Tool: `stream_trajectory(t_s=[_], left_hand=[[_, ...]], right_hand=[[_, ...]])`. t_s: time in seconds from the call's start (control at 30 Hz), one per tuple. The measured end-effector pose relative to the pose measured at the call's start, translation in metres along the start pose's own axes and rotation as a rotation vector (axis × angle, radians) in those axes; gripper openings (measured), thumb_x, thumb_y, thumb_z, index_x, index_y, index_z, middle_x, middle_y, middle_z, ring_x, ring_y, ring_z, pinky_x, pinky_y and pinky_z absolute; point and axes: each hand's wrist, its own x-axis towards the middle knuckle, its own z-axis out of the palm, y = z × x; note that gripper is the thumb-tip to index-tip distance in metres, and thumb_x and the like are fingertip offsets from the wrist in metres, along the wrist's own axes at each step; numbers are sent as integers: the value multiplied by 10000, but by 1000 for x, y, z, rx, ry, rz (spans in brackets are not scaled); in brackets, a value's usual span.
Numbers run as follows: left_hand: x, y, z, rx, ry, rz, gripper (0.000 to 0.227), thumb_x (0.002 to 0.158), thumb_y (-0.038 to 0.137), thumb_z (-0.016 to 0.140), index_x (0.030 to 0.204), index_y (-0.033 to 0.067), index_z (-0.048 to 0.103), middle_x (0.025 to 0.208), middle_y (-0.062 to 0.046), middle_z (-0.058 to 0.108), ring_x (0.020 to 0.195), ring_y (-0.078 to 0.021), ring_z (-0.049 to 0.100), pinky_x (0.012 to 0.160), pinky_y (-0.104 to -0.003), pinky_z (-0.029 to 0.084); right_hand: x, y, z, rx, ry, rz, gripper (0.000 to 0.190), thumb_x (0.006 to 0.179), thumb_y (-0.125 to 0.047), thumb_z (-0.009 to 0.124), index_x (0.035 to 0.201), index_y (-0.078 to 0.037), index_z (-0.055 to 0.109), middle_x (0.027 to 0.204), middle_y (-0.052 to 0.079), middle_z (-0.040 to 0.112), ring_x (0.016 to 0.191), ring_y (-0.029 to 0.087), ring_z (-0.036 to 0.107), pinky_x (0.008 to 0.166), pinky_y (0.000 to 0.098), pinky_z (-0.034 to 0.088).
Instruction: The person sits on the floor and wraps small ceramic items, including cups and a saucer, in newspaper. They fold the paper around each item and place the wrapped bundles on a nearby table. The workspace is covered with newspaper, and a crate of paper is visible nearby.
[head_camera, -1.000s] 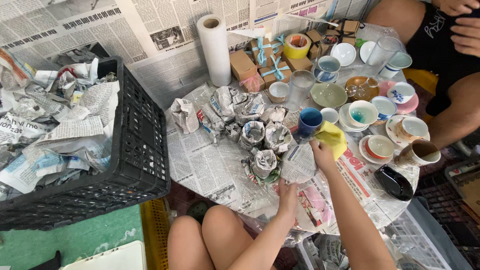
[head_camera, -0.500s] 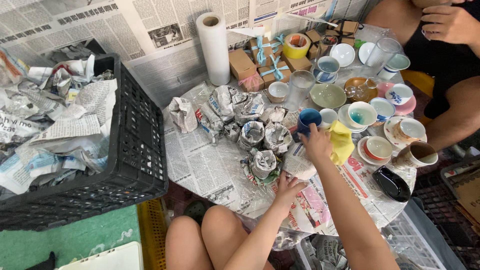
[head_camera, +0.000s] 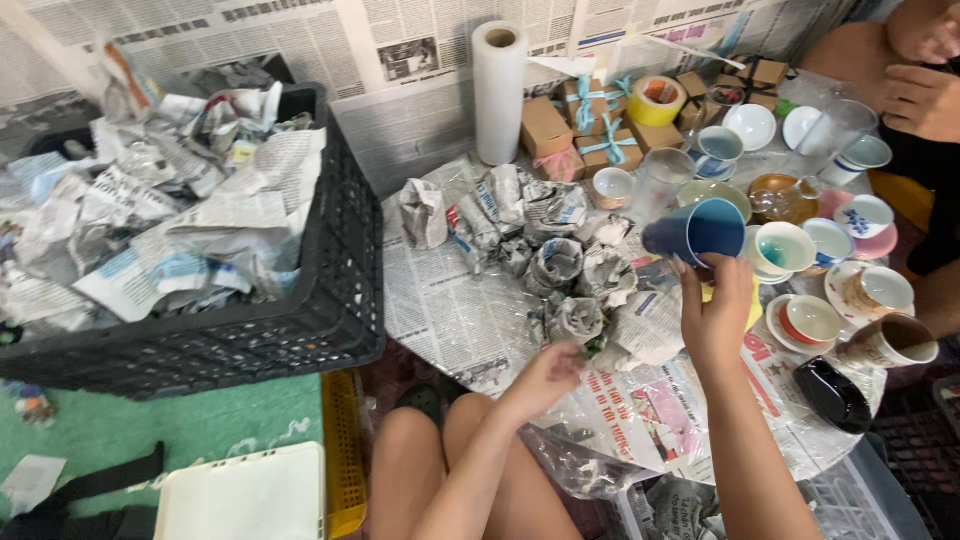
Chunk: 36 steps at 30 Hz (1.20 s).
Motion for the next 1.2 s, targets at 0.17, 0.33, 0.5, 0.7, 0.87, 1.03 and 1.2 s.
stream_trajectory(t_s=[0.17,0.33,0.5,0.7,0.87,1.03,1.2], left_hand=[[-40,70,-17,144,399,423,685,960,83,696,1555,114,357,1554,-176,412,1452,-289,442,1114,-402,455],[-67,67,-48,407,577,487,762,929,93,687,1594,65,316,1659,-199,285,1542,-368,263,1208,-468,282],[-50,19,-83,304,691,251,680,925,149,642,1543,9,395,1584,-207,434,1491,-331,387,1216,-408,305],[-33,-22,-94,141,639,213,698,905,127,608,1532,-50,360,1561,-255,439,1473,-345,416,1189,-386,324],[-26,-40,-99,160,672,177,661,928,158,607,1513,-62,392,1523,-269,484,1448,-348,456,1187,-378,344],[-37,-38,-102,153,684,154,641,927,182,608,1500,-40,425,1510,-258,507,1428,-330,480,1173,-374,363],[-90,20,-115,249,668,155,536,963,221,626,1450,28,513,1475,-173,564,1338,-304,543,1087,-353,412]], right_hand=[[-21,-87,7,249,-136,-25,270,938,-77,778,1128,12,608,965,141,602,855,254,611,773,356,493],[-54,-139,59,289,-356,-102,250,870,-79,766,1079,-24,640,917,137,625,884,312,603,764,416,478],[-86,-149,122,181,-469,-131,223,876,-138,736,1052,-50,631,931,146,611,940,361,557,808,473,462],[-112,-129,169,85,-509,-121,257,885,-181,709,1091,-54,620,943,184,609,958,410,551,830,508,462],[-126,-119,183,39,-522,-150,305,877,-214,723,1090,-41,591,976,223,599,982,442,549,837,524,462],[-125,-125,173,-6,-616,-80,335,883,-251,739,1132,-77,599,1030,202,621,1021,418,591,865,510,492],[-105,-157,136,-104,-642,-35,641,771,-277,803,1327,-69,561,1104,223,605,1035,441,585,821,529,502]])
